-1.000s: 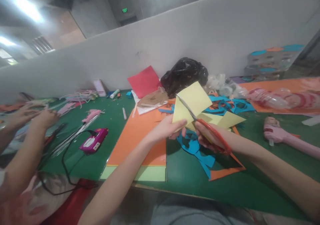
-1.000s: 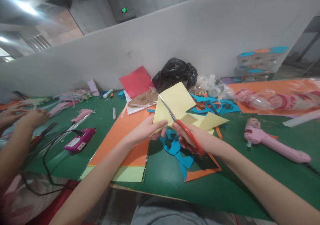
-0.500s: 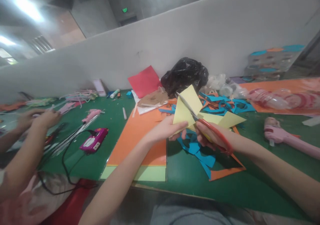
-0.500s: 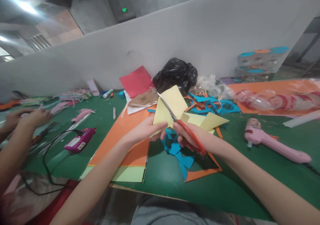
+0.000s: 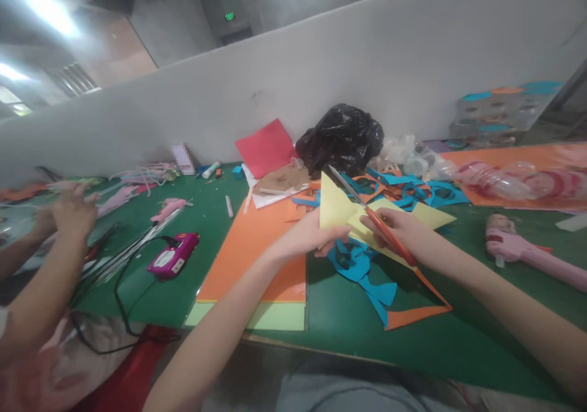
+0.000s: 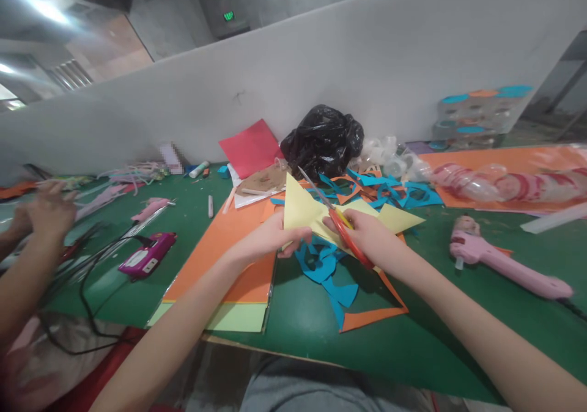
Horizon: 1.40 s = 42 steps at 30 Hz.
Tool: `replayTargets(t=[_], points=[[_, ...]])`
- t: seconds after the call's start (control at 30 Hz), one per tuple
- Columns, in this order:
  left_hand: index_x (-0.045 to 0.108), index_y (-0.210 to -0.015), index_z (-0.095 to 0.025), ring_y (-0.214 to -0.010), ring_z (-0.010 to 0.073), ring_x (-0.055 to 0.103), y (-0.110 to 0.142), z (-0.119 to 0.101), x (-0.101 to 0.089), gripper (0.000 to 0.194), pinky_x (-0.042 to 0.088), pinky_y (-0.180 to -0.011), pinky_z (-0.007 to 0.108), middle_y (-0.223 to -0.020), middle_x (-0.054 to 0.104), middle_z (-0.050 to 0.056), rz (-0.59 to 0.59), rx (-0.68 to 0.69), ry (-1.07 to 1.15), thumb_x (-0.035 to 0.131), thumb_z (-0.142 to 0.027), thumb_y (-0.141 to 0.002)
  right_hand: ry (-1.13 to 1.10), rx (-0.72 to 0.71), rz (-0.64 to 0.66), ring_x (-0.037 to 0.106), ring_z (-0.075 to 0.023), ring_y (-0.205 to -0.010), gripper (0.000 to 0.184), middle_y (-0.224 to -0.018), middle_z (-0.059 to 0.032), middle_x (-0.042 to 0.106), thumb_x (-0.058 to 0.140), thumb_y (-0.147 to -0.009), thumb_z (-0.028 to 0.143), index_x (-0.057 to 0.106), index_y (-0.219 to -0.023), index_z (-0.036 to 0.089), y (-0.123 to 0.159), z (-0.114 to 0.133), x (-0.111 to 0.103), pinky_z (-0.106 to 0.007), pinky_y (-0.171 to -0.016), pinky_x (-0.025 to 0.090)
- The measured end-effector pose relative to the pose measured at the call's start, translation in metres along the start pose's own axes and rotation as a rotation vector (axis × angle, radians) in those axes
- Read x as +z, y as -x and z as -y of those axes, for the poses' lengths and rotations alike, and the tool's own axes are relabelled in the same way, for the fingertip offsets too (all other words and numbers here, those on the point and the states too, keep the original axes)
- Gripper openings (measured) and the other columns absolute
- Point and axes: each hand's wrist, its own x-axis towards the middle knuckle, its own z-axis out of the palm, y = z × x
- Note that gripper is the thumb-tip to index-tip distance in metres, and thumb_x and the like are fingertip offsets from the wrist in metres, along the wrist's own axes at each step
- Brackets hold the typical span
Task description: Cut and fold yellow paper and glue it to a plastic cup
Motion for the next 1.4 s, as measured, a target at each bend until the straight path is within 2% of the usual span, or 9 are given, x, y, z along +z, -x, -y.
replayTargets(t=[0.13,0.23,0.4,0.67,0.87,1.0,1.17,1.3,1.4], points=[[0.049,-0.095,-0.019,-0.042,0.0063,0.04,-0.003,0.005,-0.001,0.032,0.034,-0.043,0.021,-0.051,0.048,-0.01,-0.04,0.013,0.076,0.07,-0.041,-0.085,0.396,-0.033,-0.15,0.065,-0.0251,-0.071,0.045,-0.076,-0.0092,0.07,0.048,-0.09,0.064,0.057,-0.084,0.021,-0.001,-0.003,-0.005,-0.03,-0.057,0.039],[0.049,-0.098,-0.019,-0.043,0.006,0.042,-0.005,0.007,0.0,0.034,0.035,-0.045,0.021,-0.054,0.049,-0.01,-0.06,0.047,0.094,0.072,-0.039,-0.083,0.553,-0.059,-0.125,0.065,-0.0262,-0.072,0.043,-0.077,-0.0101,0.069,0.045,-0.093,0.061,0.057,-0.085,0.021,0.001,-0.005,-0.001,-0.03,-0.057,0.036],[0.05,-0.102,-0.018,-0.045,0.0057,0.045,-0.007,0.006,0.003,0.035,0.039,-0.048,0.023,-0.06,0.052,-0.009,-0.084,0.054,0.103,0.073,-0.036,-0.082,0.573,-0.108,-0.03,0.066,-0.0265,-0.076,0.039,-0.083,-0.0105,0.07,0.045,-0.094,0.059,0.055,-0.086,0.021,0.004,-0.005,0.005,-0.03,-0.06,0.036],[0.046,-0.113,-0.017,-0.044,0.006,0.047,-0.009,0.006,0.005,0.044,0.04,-0.047,0.023,-0.066,0.056,-0.008,-0.22,0.022,0.098,0.073,-0.027,-0.08,0.621,-0.183,0.12,0.065,-0.0239,-0.073,0.034,-0.087,-0.0108,0.071,0.05,-0.093,0.051,0.058,-0.086,0.019,0.011,-0.006,0.009,-0.03,-0.059,0.036],[0.049,-0.11,-0.018,-0.044,0.0073,0.049,-0.013,0.01,0.008,0.04,0.042,-0.046,0.024,-0.067,0.058,-0.006,-0.159,0.025,0.103,0.072,-0.033,-0.081,0.681,-0.317,0.047,0.065,-0.0264,-0.083,0.038,-0.09,-0.0129,0.07,0.044,-0.098,0.05,0.064,-0.089,0.018,0.013,-0.004,0.008,-0.032,-0.064,0.039],[0.048,-0.104,-0.019,-0.045,0.009,0.051,-0.013,0.01,0.009,0.036,0.044,-0.046,0.025,-0.065,0.056,-0.006,-0.131,0.021,0.095,0.07,-0.04,-0.083,0.437,-0.29,-0.031,0.063,-0.0247,-0.082,0.038,-0.084,-0.0089,0.069,0.037,-0.1,0.044,0.063,-0.084,0.021,0.015,0.007,0.003,-0.033,-0.066,0.041],[0.047,-0.101,-0.021,-0.045,0.0101,0.049,-0.01,0.01,0.013,0.037,0.042,-0.046,0.024,-0.06,0.051,-0.007,-0.05,0.042,0.096,0.062,-0.051,-0.087,-0.102,-0.169,0.028,0.061,-0.0191,-0.075,0.04,-0.083,-0.0034,0.069,0.041,-0.097,0.054,0.062,-0.085,0.022,0.013,0.012,0.003,-0.032,-0.07,0.047],[0.05,-0.107,-0.021,-0.044,0.0095,0.046,-0.006,0.01,0.018,0.029,0.041,-0.046,0.023,-0.058,0.049,-0.007,0.028,0.064,0.082,0.052,-0.047,-0.093,-0.259,-0.174,0.087,0.053,-0.0149,-0.064,0.039,-0.071,0.0011,0.059,0.051,-0.091,0.057,0.056,-0.077,0.022,0.007,0.007,0.007,-0.029,-0.064,0.045],[0.048,-0.122,-0.022,-0.047,0.0112,0.052,-0.006,0.012,0.022,0.033,0.046,-0.049,0.024,-0.061,0.052,-0.006,-0.035,0.003,0.106,0.045,-0.041,-0.096,-0.337,-0.188,0.062,0.053,-0.0141,-0.064,0.039,-0.066,0.0029,0.054,0.054,-0.089,0.057,0.052,-0.073,0.023,0.004,0.005,0.004,-0.028,-0.064,0.046]])
